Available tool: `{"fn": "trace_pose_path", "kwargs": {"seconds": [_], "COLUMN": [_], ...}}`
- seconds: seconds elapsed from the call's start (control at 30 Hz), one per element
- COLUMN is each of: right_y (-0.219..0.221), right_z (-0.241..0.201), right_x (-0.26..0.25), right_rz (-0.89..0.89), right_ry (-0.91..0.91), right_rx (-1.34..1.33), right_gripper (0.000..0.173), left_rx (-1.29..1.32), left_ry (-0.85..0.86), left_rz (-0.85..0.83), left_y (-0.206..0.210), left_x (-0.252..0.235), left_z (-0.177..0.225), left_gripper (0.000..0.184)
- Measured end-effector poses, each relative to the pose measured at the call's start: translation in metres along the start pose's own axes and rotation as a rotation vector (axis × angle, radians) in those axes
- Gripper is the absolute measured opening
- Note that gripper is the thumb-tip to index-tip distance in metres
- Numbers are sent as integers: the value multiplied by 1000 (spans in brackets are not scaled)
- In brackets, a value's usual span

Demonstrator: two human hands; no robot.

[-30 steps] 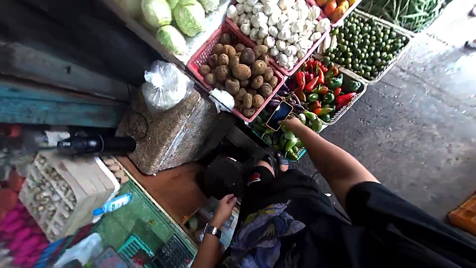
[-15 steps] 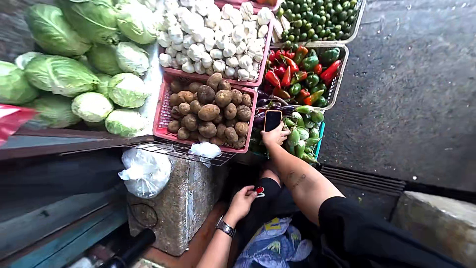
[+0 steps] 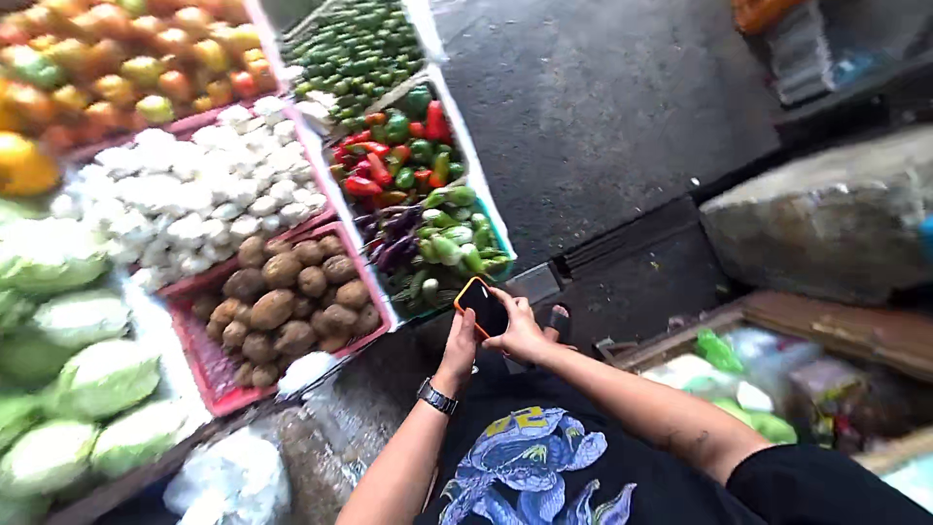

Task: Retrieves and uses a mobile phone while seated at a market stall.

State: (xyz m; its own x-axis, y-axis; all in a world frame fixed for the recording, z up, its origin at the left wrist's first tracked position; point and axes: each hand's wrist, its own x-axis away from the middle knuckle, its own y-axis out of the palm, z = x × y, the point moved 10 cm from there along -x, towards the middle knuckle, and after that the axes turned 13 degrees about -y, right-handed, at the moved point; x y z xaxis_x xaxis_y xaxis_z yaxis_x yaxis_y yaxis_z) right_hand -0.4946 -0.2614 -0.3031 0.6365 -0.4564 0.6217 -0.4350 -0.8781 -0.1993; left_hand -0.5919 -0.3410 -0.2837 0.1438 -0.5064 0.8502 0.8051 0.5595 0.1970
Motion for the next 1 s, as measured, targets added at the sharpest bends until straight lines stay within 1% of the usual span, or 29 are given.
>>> {"fn": "trace_pose_path", "kwargs": {"seconds": [0.07,0.1,0.2,0.3,0.37,0.43,0.5,0.57,0.63,0.7,0.73,0.8,0.87,0.93,1.0], "right_y": [-20,-26,-25,-10,3,18,31,40,47,51,54,65,81,98,121], "right_z": [40,63,135,190,213,226,233,235,235,228,222,207,184,154,126], "right_x": [32,45,78,91,89,84,74,66,60,54,54,58,72,85,100], "right_rz": [135,197,286,334,352,361,369,369,359,341,328,286,241,175,71], "right_ry": [9,2,13,16,-23,-65,-81,-85,-112,-174,-214,-299,-360,-424,-467], "right_rx": [-141,-231,-440,-565,-660,-790,-917,-980,-973,-929,-907,-870,-883,-901,-933], "right_gripper": [117,116,112,108,106,106,106,104,102,102,101,98,93,91,89], "left_rx": [-38,-78,-225,-421,-530,-572,-556,-535,-523,-479,-423,-271,-190,-122,-119], "left_ry": [-10,-30,-148,-208,-196,-202,-213,-217,-203,-172,-151,-89,-45,-37,8], "left_rz": [-49,-43,-35,-131,-191,-172,-188,-258,-288,-263,-255,-289,-324,-306,-273], "left_y": [44,61,94,111,117,113,110,108,100,88,80,62,39,15,-12], "left_x": [-19,-29,-59,-86,-97,-103,-110,-114,-113,-110,-109,-109,-85,-47,1], "left_z": [-15,-26,-76,-121,-133,-138,-143,-147,-150,-147,-147,-147,-146,-140,-135], "left_gripper": [63,62,70,80,80,78,80,82,81,80,77,72,70,67,55]}}
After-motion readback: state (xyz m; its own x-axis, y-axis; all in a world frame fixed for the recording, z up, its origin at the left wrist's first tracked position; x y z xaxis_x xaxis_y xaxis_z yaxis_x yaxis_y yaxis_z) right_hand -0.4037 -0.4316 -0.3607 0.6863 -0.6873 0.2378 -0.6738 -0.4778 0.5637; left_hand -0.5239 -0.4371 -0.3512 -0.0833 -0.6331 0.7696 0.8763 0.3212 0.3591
